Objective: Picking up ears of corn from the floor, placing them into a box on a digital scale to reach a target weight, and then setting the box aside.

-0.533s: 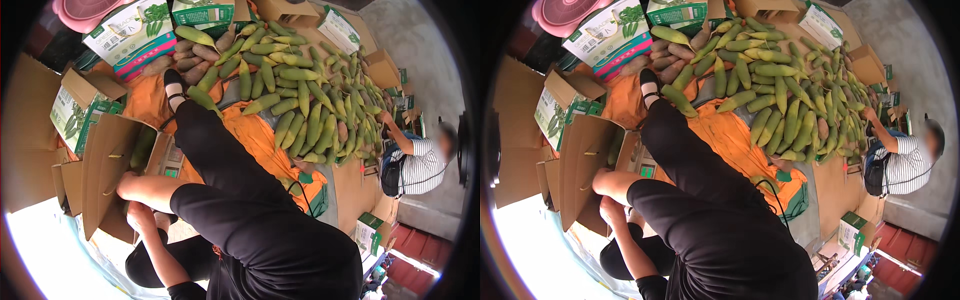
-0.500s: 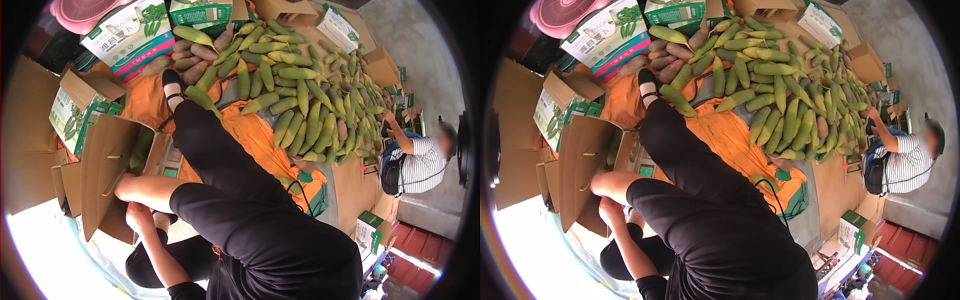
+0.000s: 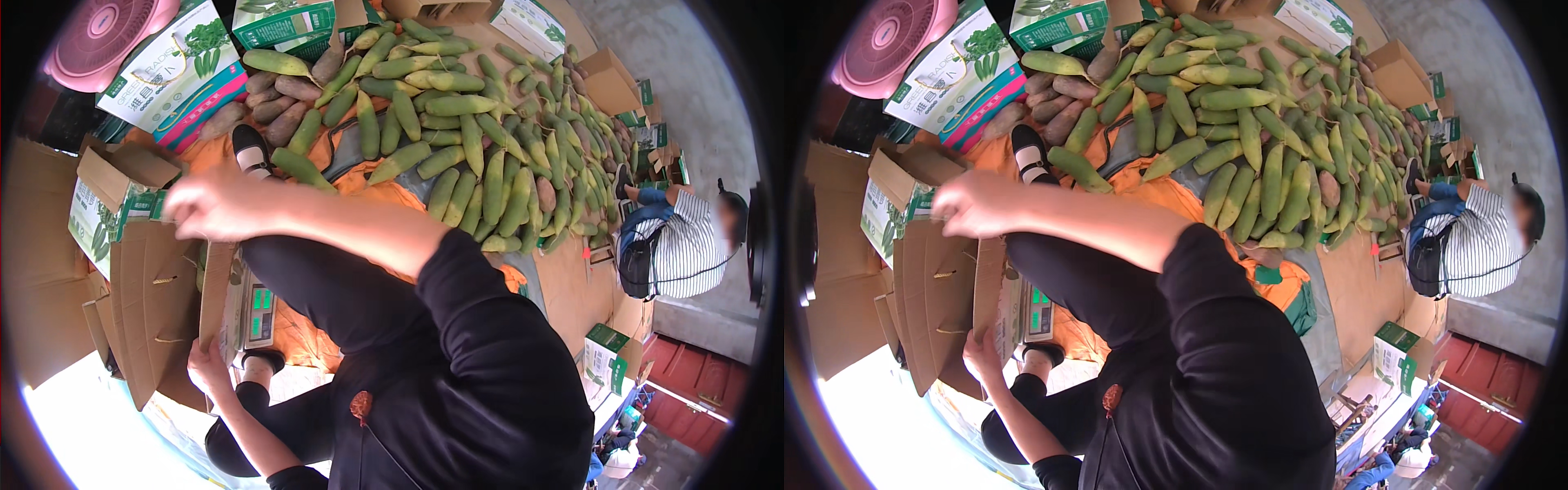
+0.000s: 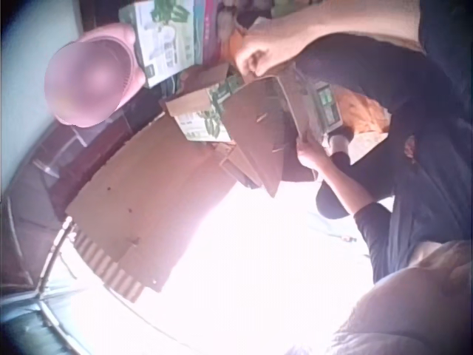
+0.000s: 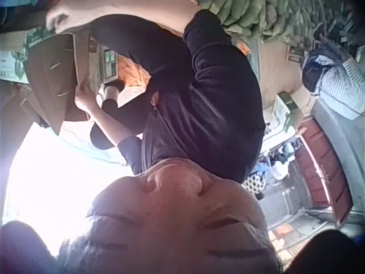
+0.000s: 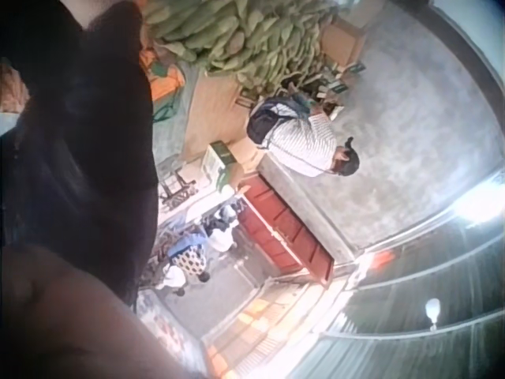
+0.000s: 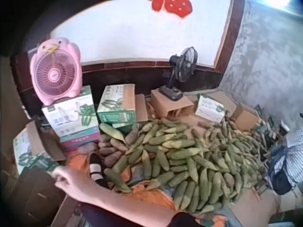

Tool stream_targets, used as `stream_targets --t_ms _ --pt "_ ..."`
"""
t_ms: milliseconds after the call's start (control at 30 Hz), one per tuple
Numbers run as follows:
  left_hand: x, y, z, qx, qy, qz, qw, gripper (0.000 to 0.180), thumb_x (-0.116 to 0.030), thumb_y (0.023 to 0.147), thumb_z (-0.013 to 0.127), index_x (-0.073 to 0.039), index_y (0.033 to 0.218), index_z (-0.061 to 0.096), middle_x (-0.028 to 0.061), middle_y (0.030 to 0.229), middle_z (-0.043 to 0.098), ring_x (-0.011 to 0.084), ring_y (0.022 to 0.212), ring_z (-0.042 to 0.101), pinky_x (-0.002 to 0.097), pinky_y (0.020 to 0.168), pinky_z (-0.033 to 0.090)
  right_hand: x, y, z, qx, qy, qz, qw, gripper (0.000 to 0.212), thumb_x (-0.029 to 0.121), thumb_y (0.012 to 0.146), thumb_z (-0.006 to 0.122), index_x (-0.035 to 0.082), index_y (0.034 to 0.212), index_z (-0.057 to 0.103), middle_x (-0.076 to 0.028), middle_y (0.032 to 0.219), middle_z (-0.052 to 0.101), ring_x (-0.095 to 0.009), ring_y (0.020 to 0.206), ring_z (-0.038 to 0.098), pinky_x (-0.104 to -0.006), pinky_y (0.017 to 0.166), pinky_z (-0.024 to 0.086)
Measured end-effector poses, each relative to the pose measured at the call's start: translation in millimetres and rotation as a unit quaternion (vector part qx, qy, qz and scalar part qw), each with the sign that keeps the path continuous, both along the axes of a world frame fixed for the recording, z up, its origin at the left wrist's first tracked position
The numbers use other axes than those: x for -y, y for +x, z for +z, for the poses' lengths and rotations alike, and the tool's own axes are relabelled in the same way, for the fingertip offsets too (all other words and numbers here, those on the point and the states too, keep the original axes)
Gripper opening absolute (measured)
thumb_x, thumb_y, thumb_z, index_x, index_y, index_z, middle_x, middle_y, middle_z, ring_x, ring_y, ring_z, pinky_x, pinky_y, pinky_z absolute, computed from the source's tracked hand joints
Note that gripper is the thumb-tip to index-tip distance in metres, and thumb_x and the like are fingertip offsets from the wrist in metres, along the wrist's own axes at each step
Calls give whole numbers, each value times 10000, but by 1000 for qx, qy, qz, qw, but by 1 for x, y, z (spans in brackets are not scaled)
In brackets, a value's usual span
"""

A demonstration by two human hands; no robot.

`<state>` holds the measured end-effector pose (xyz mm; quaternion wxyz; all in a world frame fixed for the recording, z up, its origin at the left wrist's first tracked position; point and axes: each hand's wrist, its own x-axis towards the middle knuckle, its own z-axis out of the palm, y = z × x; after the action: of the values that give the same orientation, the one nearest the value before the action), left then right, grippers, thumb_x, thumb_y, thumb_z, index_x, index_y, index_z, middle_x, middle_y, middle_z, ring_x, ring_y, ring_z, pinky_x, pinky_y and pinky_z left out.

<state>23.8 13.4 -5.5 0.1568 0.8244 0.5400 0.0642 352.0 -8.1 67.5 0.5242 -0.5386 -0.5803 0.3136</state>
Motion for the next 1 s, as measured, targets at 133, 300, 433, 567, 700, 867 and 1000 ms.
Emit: stream_targets --t_ms 133,300,433,567,700,867,1000 --pt "-2 -16 1 -3 28 -6 1000 177 -169 777 623 -22 875 633 189 747 629 356 686 625 405 610 477 71 74 -132 -33 -228 -208 951 224 150 815 626 39 1008 621 -64 919 653 -154 825 612 -298 743 496" --pt "-2 24 -13 30 -9 -46 998 209 -184 785 622 0 884 624 204 757 626 366 700 625 406 619 480 340 148 -375 343 -417 -296 788 141 117 787 539 42 698 618 -103 651 608 -232 634 606 -375 545 466" --pt "-6 -8 -3 -9 19 -13 1000 212 -183 792 618 3 894 619 202 758 630 363 692 627 404 620 482 360 81 -392 -257 -615 -387 637 92 121 812 540 66 753 584 -42 629 503 -220 617 527 -365 560 473" --pt "-8 -10 -5 0 1 -1 1000 205 -169 793 617 8 897 620 198 761 636 355 689 634 393 622 487 351 54 -372 -381 -529 -563 508 125 175 806 621 91 883 571 -48 786 525 -208 683 514 -393 587 458" --pt "-6 -11 -4 -4 0 26 1000 203 -165 793 618 10 895 623 192 769 645 342 694 643 383 627 491 320 51 -350 -352 -491 -539 586 220 241 795 663 107 944 572 -19 815 532 -188 694 514 -422 648 444" --pt "-4 -10 2 3 -2 28 1000 193 -151 796 612 21 885 622 202 776 648 330 698 652 367 634 496 311 63 -385 -373 -442 -522 627 333 275 777 690 110 1038 564 7 833 547 -185 711 529 -434 665 443" --pt "-7 20 -17 31 -33 -2 999 190 -144 793 614 24 882 620 204 774 646 329 700 653 366 635 497 377 113 -432 174 -453 -390 782 369 253 769 715 93 1055 546 -12 884 568 -201 760 559 -438 689 446"
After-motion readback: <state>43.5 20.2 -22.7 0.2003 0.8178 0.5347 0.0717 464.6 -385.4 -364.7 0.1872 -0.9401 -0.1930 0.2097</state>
